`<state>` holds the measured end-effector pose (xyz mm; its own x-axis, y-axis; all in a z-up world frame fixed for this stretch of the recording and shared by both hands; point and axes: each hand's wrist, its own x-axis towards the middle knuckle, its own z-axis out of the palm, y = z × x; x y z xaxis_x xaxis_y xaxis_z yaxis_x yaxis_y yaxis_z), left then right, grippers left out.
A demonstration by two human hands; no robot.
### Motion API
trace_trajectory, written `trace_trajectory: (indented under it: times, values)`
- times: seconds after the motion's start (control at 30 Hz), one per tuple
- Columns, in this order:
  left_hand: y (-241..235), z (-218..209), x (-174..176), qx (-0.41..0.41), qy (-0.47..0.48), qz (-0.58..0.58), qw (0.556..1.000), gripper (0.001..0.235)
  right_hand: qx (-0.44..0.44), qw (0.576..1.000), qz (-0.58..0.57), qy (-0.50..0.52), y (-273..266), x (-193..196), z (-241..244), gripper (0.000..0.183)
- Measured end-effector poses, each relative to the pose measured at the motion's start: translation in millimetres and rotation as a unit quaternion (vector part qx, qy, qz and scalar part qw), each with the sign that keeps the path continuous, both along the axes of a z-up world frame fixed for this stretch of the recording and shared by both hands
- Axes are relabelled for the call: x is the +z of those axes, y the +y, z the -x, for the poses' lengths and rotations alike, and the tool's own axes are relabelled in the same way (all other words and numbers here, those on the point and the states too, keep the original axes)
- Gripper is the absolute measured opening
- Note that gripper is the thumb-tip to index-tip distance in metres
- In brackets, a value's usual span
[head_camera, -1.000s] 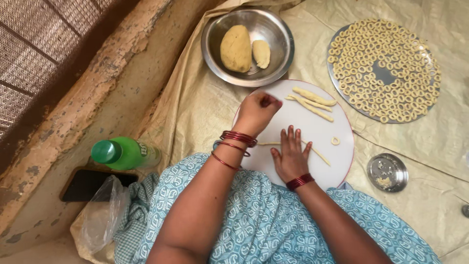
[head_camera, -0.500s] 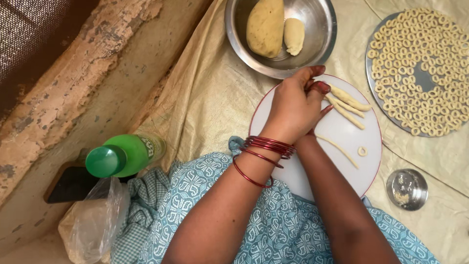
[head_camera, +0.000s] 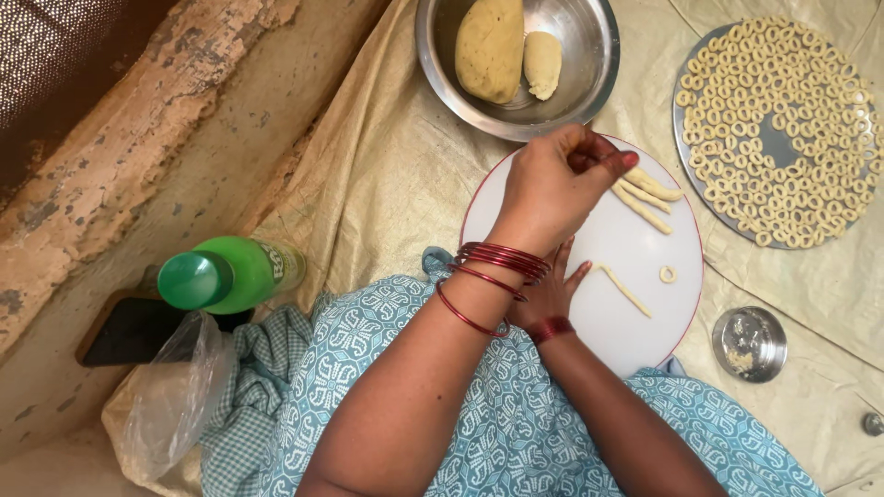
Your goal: The person rolls small pieces of dough into thin ropes on a white board, then joins the ends to form small rings. The finished rings are placed onto a nearby metal tray.
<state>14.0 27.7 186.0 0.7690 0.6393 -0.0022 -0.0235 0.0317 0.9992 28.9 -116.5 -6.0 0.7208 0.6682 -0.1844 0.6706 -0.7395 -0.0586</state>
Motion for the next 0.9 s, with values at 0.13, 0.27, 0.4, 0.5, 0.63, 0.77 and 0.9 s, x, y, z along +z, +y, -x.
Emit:
trace_trajectory:
  times: [0.13, 0.27, 0.4, 0.5, 0.63, 0.77, 0.9]
  values:
    - [-1.1, 2.8, 3.4, -0.001, -0.02, -0.033, 0.999, 0.025, -0.016, 0.998, -0.038, -0.037, 26.7, -42.1, -52.7, 0.077]
    - [5.0, 4.8, 5.5, -0.008, -0.006, 0.069, 0.998, 0.024, 0.138, 0.886, 0.183, -0.404, 57.4, -74.7, -117.3, 0.057]
    - [10.0, 4.0, 2.5, 0.006, -0.034, 0.066, 0.997, 0.025, 0.096, 0.976, 0.1, -0.166, 65.0, -72.3, -113.2, 0.058]
    - [7.0, -1.1, -3.3, 0.038, -0.054, -0.012, 0.998, 0.028, 0.04, 0.989, 0.09, -0.113, 50.4, -54.5, -68.5, 0.062]
    - [5.1, -5.8, -8.4, 0.025, -0.038, -0.052, 0.998, 0.02, 0.007, 0.997, 0.018, -0.069, 14.2, -13.5, -23.5, 0.067]
    - [7.4, 0.1, -20.5, -0.069, 0.073, -0.033, 0.994, 0.025, -0.018, 0.9, -0.417, 0.125, -6.9, 52.8, -61.1, 0.058]
    - [-0.3, -7.6, -35.9, -0.096, 0.113, -0.07, 0.986, 0.041, 0.031, 0.792, -0.528, 0.305, -37.6, 112.8, -69.9, 0.045]
